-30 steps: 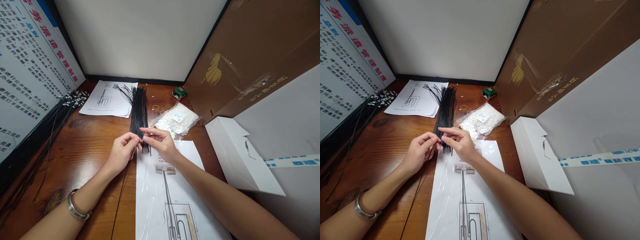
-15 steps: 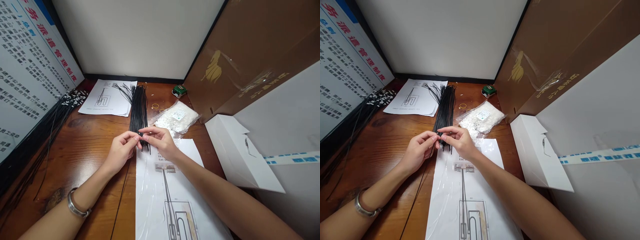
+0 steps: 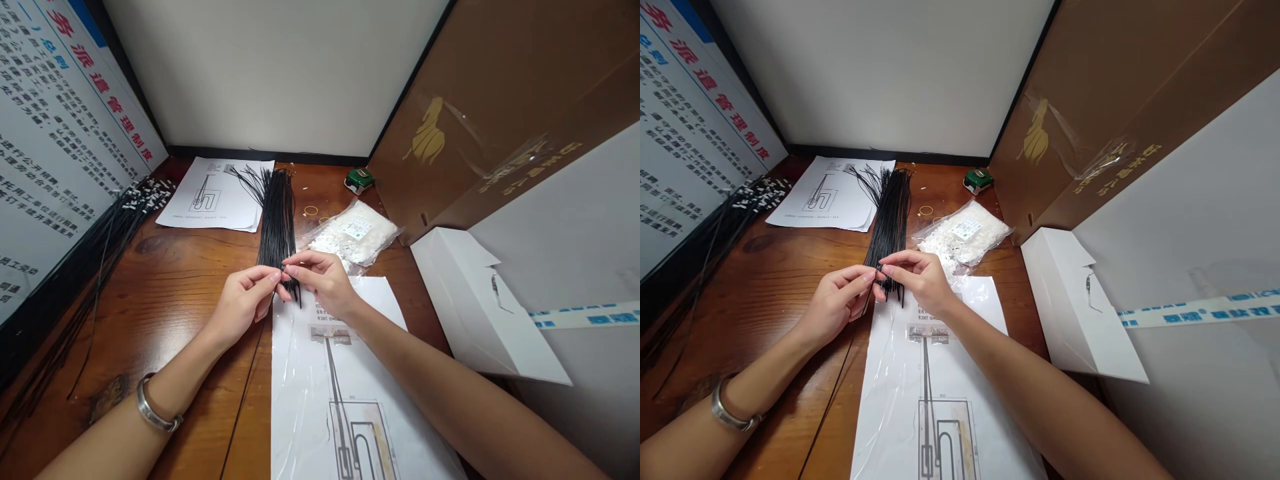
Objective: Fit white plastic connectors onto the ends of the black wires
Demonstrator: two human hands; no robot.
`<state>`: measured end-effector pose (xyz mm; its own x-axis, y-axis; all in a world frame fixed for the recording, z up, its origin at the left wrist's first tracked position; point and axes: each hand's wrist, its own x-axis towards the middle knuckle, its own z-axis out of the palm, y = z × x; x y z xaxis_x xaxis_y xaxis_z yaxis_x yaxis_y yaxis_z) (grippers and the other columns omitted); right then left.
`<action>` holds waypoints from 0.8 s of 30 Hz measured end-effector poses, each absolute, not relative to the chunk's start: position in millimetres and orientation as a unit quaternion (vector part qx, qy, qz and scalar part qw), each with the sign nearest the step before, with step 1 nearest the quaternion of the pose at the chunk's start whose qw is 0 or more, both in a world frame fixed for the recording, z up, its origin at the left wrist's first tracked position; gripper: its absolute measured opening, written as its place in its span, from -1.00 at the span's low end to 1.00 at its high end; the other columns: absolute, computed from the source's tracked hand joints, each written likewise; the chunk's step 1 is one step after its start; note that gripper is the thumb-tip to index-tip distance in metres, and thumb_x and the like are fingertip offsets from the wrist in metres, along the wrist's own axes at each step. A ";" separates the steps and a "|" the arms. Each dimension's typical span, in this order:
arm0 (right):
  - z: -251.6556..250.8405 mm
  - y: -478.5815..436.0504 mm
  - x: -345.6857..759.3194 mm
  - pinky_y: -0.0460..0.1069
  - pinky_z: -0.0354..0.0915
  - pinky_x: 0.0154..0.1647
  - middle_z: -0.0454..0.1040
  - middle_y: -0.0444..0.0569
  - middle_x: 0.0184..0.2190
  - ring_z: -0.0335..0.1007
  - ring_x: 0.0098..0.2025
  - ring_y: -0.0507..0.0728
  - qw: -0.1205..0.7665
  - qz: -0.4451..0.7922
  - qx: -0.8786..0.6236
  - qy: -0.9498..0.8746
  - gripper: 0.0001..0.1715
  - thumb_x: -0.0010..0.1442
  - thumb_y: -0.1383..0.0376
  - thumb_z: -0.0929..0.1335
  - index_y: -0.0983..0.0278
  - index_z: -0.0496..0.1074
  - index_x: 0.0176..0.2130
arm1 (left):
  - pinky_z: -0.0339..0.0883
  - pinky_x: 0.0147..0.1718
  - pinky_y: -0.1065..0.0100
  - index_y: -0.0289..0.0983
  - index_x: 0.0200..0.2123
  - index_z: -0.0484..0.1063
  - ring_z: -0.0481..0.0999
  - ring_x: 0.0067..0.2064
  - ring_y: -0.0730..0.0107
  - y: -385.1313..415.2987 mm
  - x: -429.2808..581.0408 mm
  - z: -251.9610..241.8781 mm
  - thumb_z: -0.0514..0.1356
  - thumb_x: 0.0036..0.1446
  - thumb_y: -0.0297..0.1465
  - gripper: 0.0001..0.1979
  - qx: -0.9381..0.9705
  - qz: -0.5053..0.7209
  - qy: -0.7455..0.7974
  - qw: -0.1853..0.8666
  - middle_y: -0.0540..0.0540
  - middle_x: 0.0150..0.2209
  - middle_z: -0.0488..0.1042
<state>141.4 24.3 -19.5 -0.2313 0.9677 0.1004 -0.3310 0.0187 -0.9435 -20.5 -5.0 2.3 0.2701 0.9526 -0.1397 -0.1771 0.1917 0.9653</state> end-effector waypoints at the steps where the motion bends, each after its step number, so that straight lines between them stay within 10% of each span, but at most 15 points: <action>1: -19.6 24.4 141.4 -0.09 0.13 -0.63 0.49 -0.14 -0.57 0.19 -0.61 -0.06 0.523 0.621 -0.327 -0.483 -0.83 -0.08 0.24 0.51 0.22 0.57 -0.40 | -0.03 -0.74 0.52 -0.33 -0.34 0.52 0.12 -0.69 0.65 -4.7 -21.1 1.3 0.26 0.09 -0.22 -0.74 0.464 0.437 0.412 0.651 -0.05 -0.51 0.53; 24: -23.6 25.3 144.7 -0.09 -0.12 -0.68 0.37 -0.21 -0.65 -0.02 -0.67 -0.11 0.523 0.617 -0.321 -0.493 -0.82 -0.07 0.21 0.51 0.20 0.58 -0.38 | 0.02 -0.74 0.50 -0.34 -0.48 0.49 0.18 -0.72 0.64 -1.9 -26.2 7.0 0.35 -0.06 -0.25 -0.76 0.459 0.403 0.397 0.685 -0.10 -0.52 0.57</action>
